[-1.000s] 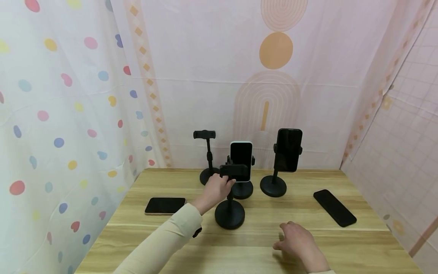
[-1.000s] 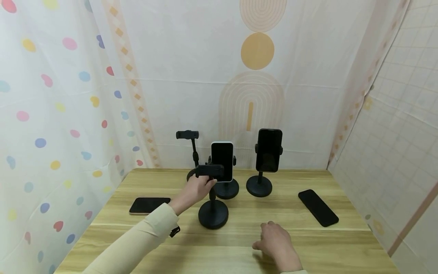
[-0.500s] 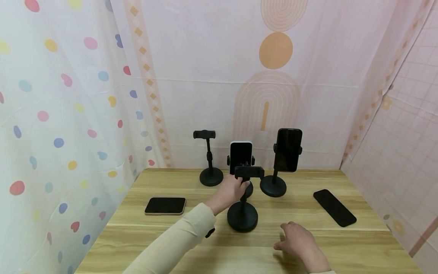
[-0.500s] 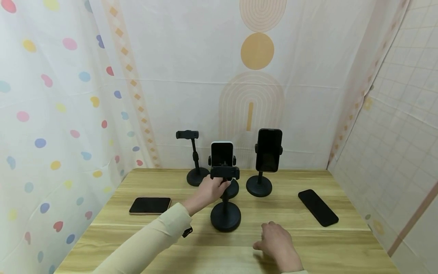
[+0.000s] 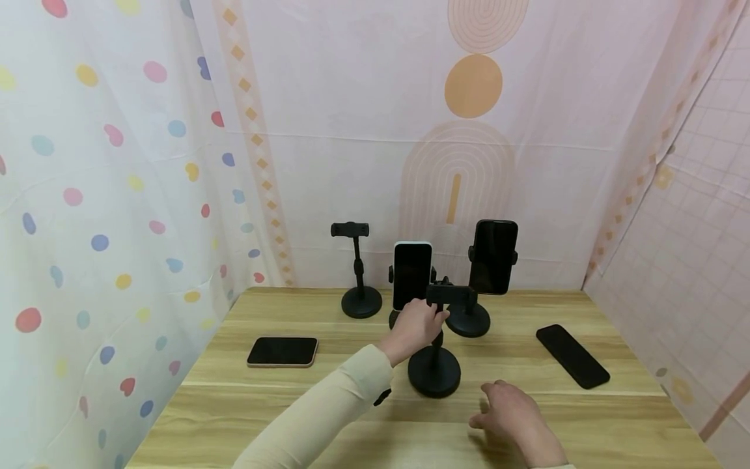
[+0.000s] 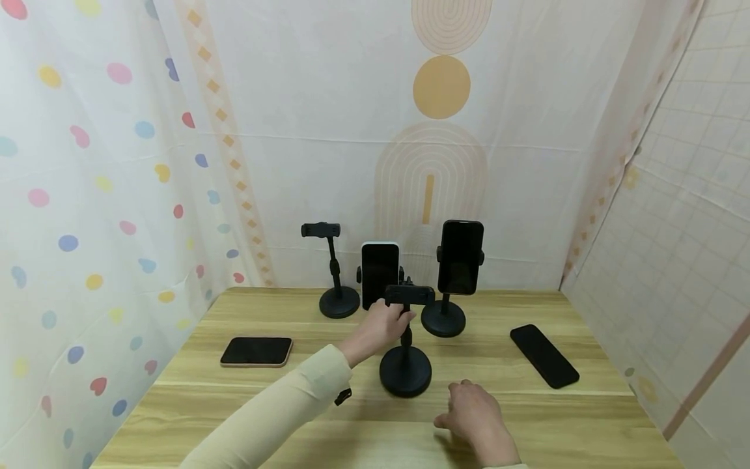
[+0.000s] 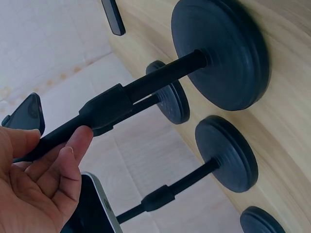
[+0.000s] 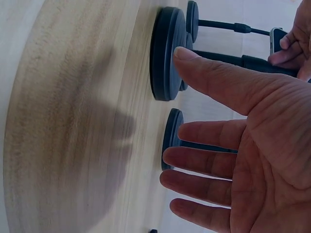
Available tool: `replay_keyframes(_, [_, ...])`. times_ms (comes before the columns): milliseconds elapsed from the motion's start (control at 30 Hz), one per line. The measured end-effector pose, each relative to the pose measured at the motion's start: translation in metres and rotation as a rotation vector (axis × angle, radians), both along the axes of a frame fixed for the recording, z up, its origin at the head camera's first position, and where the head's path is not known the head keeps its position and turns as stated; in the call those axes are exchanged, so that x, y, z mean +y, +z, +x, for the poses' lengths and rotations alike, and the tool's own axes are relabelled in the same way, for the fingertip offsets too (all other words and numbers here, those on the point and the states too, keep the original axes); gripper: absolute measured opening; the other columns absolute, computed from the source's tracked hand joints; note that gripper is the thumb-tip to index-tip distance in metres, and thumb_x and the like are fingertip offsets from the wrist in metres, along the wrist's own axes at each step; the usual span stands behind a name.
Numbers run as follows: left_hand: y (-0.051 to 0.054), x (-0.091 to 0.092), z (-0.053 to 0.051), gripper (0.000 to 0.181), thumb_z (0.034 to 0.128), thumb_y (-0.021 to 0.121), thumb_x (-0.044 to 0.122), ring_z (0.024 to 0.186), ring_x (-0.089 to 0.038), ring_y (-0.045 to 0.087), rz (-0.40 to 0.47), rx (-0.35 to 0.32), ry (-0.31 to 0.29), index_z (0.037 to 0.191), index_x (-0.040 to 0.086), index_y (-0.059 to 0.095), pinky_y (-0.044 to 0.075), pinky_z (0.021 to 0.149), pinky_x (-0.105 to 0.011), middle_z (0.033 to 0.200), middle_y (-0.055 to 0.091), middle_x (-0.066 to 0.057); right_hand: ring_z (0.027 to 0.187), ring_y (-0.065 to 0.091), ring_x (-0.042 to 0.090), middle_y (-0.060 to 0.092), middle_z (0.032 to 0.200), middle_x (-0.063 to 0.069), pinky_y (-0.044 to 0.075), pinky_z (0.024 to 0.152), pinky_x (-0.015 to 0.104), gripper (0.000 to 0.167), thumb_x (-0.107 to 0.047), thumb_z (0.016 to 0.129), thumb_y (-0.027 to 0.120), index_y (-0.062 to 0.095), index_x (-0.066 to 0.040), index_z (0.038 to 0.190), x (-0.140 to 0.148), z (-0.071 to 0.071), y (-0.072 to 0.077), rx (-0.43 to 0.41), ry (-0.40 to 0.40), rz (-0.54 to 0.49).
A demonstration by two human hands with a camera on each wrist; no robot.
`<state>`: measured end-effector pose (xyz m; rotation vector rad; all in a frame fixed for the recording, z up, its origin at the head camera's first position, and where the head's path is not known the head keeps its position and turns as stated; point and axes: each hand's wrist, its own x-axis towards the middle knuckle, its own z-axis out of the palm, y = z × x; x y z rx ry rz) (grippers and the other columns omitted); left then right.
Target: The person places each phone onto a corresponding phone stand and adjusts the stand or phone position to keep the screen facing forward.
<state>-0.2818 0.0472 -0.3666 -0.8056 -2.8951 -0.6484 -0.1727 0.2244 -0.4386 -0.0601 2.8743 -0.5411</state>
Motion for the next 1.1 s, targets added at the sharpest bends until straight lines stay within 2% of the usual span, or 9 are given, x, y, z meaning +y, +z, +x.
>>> replay_keyframes(300, [-0.003, 0.015, -0.01, 0.05, 0.1063, 0.047, 0.033, 0.041, -0.014, 0.042, 0.023, -0.031, 0.023, 0.061, 0.012, 0.049, 0.036, 0.042, -0.023, 0.049, 0.041, -0.001, 0.109, 0.06, 0.042, 0.064, 0.116, 0.023, 0.046, 0.092, 0.057, 0.065, -0.037, 0.075, 0.086, 0.065, 0.005, 0.119, 0.001, 0.001, 0.0, 0.017, 0.001, 0.013])
replay_keyframes(633, [-0.002, 0.027, -0.02, 0.053, 0.1058, 0.048, 0.033, 0.042, -0.014, 0.042, 0.083, -0.079, 0.072, 0.057, 0.014, 0.044, 0.036, 0.043, -0.024, 0.051, 0.041, 0.0, 0.107, 0.061, 0.04, 0.065, 0.114, 0.021, 0.047, 0.091, 0.056, 0.064, -0.037, 0.074, 0.087, 0.066, 0.004, 0.119, 0.004, 0.001, -0.001, 0.046, 0.006, 0.009])
replay_keyframes(800, [-0.001, 0.031, -0.023, 0.052, 0.1051, 0.05, 0.032, 0.042, -0.014, 0.043, 0.098, -0.09, 0.105, 0.056, 0.014, 0.044, 0.036, 0.043, -0.025, 0.05, 0.04, 0.0, 0.11, 0.06, 0.042, 0.065, 0.116, 0.022, 0.046, 0.093, 0.056, 0.065, -0.036, 0.074, 0.086, 0.065, 0.005, 0.119, 0.004, 0.0, -0.002, 0.04, 0.009, 0.008])
replay_keyframes(1100, [0.002, 0.036, -0.025, 0.054, 0.1053, 0.05, 0.032, 0.038, -0.012, 0.035, 0.082, -0.099, 0.12, 0.054, 0.013, 0.046, 0.033, 0.041, -0.024, 0.046, 0.035, 0.002, 0.105, 0.061, 0.039, 0.065, 0.112, 0.02, 0.047, 0.09, 0.055, 0.066, -0.038, 0.075, 0.086, 0.064, 0.007, 0.119, 0.005, -0.001, -0.005, 0.008, 0.014, 0.024])
